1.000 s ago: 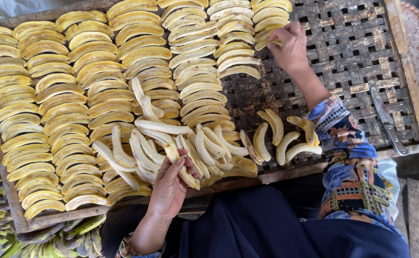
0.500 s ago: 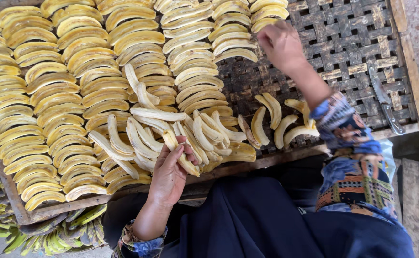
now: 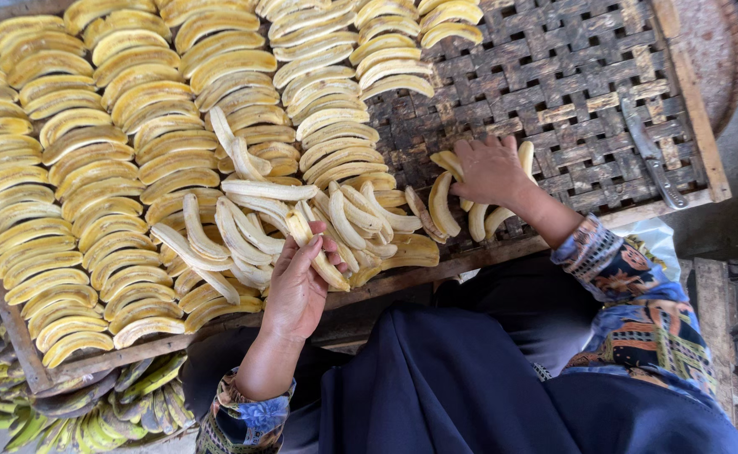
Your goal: The person sits on the floor in front of a woven drying tray and places peeled banana halves one at a time into neat rows on the tray, filling the empty section of the tray. They occasionally turn or reposition pieces to fit them into the pattern.
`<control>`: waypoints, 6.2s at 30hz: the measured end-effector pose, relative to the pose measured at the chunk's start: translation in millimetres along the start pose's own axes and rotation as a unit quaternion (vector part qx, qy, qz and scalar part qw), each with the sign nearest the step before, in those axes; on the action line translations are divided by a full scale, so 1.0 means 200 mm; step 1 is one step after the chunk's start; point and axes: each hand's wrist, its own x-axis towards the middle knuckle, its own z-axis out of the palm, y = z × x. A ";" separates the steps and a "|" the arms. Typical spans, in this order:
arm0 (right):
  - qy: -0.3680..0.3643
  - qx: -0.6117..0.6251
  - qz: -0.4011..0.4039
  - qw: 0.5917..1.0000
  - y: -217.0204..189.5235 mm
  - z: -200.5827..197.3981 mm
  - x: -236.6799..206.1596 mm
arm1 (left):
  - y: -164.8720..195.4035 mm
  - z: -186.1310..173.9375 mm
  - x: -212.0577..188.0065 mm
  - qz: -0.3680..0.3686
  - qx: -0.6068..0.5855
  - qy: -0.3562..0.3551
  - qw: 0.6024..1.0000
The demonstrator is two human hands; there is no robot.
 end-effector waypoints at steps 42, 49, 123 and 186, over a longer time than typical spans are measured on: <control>0.234 0.050 -0.142 0.961 0.34 -0.43 0.72 | 0.01 -0.03 0.03 -0.008 -0.017 0.007 1.000; 0.272 0.146 -0.212 0.927 0.44 -0.47 0.75 | 0.00 -0.04 0.04 -0.017 -0.008 0.022 1.000; 0.338 0.189 0.030 0.921 0.42 -0.29 0.65 | -0.07 -0.03 0.06 -0.027 0.017 0.013 0.999; 0.408 0.102 -0.106 0.901 0.42 -0.17 0.65 | -0.06 -0.02 0.05 -0.028 0.005 -0.001 1.000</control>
